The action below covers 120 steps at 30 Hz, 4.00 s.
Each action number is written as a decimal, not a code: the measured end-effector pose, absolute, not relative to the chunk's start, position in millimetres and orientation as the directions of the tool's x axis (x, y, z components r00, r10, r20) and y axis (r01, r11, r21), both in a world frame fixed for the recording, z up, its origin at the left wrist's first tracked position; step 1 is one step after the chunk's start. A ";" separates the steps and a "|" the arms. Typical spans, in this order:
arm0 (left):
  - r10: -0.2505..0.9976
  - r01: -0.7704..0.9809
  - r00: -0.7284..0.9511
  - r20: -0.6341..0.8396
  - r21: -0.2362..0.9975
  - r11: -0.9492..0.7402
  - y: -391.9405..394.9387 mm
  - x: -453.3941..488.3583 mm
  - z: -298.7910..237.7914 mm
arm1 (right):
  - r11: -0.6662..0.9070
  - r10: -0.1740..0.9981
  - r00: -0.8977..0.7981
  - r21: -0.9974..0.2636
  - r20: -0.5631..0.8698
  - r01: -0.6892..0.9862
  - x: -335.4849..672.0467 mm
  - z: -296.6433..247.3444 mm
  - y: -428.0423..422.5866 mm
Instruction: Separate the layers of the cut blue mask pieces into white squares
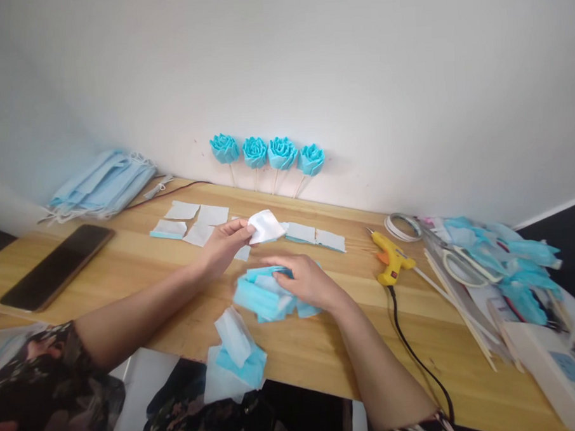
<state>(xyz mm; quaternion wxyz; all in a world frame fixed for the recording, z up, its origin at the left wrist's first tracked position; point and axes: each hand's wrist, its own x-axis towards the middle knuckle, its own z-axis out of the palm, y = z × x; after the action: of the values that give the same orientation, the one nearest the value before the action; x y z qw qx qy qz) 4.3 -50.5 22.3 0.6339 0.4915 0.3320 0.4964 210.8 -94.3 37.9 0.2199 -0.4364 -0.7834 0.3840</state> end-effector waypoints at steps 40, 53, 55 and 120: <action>0.922 -0.083 0.387 0.009 0.996 0.024 -61.5 4.7 41.2 | 0.294 0.945 0.042 -0.896 0.326 0.334 211.8 36.2 -92.6; 0.922 -0.101 0.382 0.060 0.995 -0.023 -64.5 7.4 38.6 | 0.613 0.683 -0.249 -0.354 0.686 0.707 198.8 42.0 -96.7; 0.940 -0.073 0.324 0.111 0.993 -0.092 -63.4 6.8 36.8 | 0.540 0.766 -0.107 -0.545 0.634 0.642 199.4 39.3 -96.5; 0.899 -0.168 0.432 0.067 0.986 0.007 -63.6 10.2 32.9 | 0.552 0.827 -0.208 -0.680 0.523 0.482 193.4 39.5 -99.4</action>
<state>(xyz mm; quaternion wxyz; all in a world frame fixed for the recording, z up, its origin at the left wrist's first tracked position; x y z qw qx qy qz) 10.2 -63.6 32.9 0.6313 0.5636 0.3242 0.4227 193.4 -99.4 39.5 0.4558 -0.4340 -0.7538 0.1889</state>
